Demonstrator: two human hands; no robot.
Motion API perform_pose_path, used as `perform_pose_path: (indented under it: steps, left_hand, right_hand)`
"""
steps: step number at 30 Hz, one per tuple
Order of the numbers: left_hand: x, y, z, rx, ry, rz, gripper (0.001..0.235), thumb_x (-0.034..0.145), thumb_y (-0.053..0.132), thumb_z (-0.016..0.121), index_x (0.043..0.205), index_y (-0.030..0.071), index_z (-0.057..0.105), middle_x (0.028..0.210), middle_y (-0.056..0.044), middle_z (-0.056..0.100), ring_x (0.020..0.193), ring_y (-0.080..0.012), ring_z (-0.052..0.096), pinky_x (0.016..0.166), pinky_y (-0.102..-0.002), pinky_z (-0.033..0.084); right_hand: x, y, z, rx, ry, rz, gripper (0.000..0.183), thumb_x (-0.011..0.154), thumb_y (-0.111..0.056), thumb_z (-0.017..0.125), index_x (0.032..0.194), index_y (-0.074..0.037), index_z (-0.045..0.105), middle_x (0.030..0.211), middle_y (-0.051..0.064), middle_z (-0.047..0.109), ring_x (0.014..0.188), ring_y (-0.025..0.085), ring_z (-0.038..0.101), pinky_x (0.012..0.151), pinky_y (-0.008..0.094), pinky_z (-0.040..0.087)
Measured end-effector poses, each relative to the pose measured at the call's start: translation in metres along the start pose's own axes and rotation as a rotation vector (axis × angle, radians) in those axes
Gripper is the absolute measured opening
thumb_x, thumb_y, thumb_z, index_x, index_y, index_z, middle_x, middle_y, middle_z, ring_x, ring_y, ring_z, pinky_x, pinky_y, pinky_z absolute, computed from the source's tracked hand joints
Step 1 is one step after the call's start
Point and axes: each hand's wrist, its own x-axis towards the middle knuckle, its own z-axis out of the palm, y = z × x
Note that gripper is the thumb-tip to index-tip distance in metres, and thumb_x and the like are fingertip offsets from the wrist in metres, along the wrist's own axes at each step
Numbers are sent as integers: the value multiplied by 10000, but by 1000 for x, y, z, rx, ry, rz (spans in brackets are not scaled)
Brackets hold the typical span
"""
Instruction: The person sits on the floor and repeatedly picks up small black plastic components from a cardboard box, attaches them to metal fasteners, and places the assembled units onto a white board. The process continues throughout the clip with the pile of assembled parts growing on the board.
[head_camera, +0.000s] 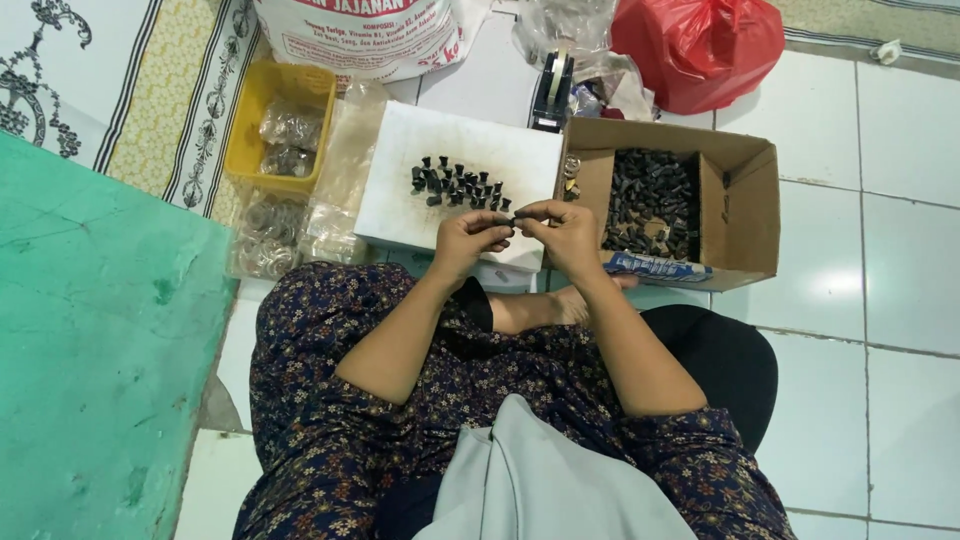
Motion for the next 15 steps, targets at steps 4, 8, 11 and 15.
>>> perform_pose_path:
  steps: [4, 8, 11, 15]
  left_hand:
    - [-1, 0, 1, 17, -10, 7, 271, 817, 24, 863, 1054, -47, 754, 907, -205, 775, 745, -199, 768, 667, -256, 678]
    - [4, -16, -1, 72, -1, 7, 238, 824, -8, 844, 1040, -58, 758, 901, -225, 771, 745, -223, 773, 662, -277, 685]
    - [5, -28, -1, 97, 1, -3, 211, 831, -30, 825, 1028, -68, 760, 892, -239, 767, 743, -234, 772, 667, -291, 688]
    - [-3, -17, 7, 82, -20, -43, 205, 828, -47, 802, 1023, -84, 753, 891, -254, 762, 750, -245, 772, 682, -294, 684]
  right_hand:
    - [2, 5, -1, -54, -30, -37, 194, 797, 72, 799, 955, -39, 809, 794, 166, 759, 728, 187, 732, 651, 280, 629]
    - [4, 6, -8, -260, -94, -145, 214, 768, 85, 826, 934, -50, 820, 808, 166, 764, 750, 251, 749, 622, 310, 631]
    - [3, 8, -12, -274, -188, -58, 198, 780, 80, 807, 928, -51, 813, 815, 168, 763, 729, 239, 739, 592, 312, 623]
    - [2, 6, -23, -23, -252, 316, 202, 789, 85, 781, 977, 12, 767, 835, 169, 730, 690, 199, 727, 569, 302, 638]
